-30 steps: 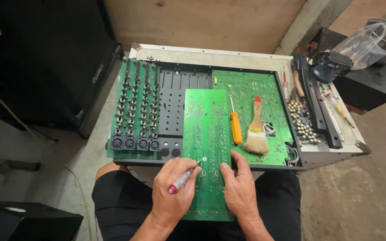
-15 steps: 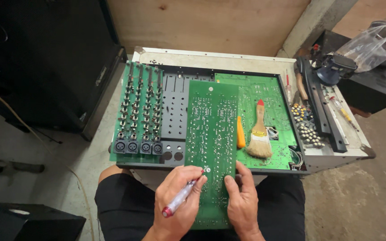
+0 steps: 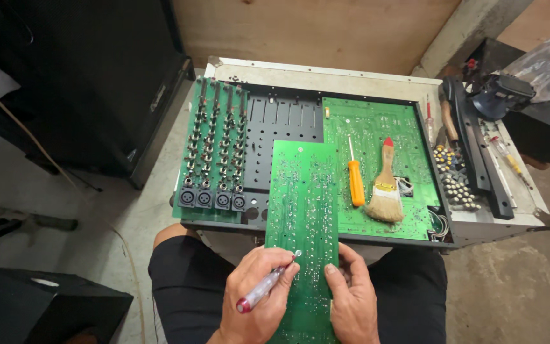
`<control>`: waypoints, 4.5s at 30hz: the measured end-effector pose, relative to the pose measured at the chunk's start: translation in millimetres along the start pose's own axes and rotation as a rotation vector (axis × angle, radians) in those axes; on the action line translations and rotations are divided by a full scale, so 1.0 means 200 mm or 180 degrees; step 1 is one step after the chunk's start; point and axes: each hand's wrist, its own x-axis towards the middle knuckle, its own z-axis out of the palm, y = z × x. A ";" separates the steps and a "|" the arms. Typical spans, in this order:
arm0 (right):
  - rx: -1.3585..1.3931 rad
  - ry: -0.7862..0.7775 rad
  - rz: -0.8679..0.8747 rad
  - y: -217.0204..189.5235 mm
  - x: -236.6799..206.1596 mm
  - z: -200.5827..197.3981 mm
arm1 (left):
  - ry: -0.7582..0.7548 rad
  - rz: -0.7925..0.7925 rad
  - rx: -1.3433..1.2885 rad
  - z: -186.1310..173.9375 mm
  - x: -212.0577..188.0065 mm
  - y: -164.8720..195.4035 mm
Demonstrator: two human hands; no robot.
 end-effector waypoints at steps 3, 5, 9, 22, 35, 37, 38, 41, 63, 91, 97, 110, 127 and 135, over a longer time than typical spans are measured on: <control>-0.0084 -0.0084 -0.0022 0.01 0.02 -0.01 | -0.0065 -0.0199 0.0166 0.00 0.01 -0.01; -0.0044 -0.0110 0.0088 0.00 0.03 -0.01 | -0.0063 -0.0175 0.0275 0.00 0.02 -0.01; -0.0304 -0.0020 0.0217 -0.02 0.05 -0.02 | 0.0050 0.0234 0.0494 -0.01 0.03 -0.02; 0.0007 -0.0118 0.0762 -0.04 0.16 -0.06 | -0.0108 0.0209 0.0435 -0.01 0.06 -0.01; 0.0177 -0.0155 0.0055 0.00 0.08 0.05 | -0.0083 0.1054 0.0971 0.02 0.00 -0.06; 0.0144 -0.0156 -0.0052 -0.01 0.07 0.06 | -0.0129 0.1167 0.1006 0.02 -0.01 -0.07; 0.0163 -0.0170 -0.0068 -0.01 0.07 0.07 | -0.0141 0.1181 0.1018 0.02 -0.01 -0.07; 0.0335 -0.0251 -0.0108 -0.02 0.07 0.08 | -0.0135 0.1173 0.1049 0.03 -0.02 -0.07; -0.0126 -0.0403 -0.0225 -0.02 0.10 0.05 | -0.0066 0.0942 0.0934 0.01 -0.04 -0.09; -0.1180 -0.0065 -0.0176 -0.09 0.09 0.08 | 0.0190 0.0676 0.0680 -0.01 0.00 -0.06; -0.1228 -0.0057 -0.0189 -0.08 0.09 0.08 | -0.0155 0.0823 0.0621 -0.03 -0.05 -0.07; -0.1282 -0.0056 -0.0179 -0.10 0.08 0.09 | -0.0142 0.0848 0.0658 -0.04 -0.05 -0.07; -0.1241 -0.0082 -0.0234 -0.09 0.09 0.08 | -0.0040 0.0759 0.0641 -0.03 -0.05 -0.07; -0.1233 -0.0084 -0.0228 -0.09 0.09 0.09 | -0.0138 0.0686 0.0674 -0.04 -0.03 -0.04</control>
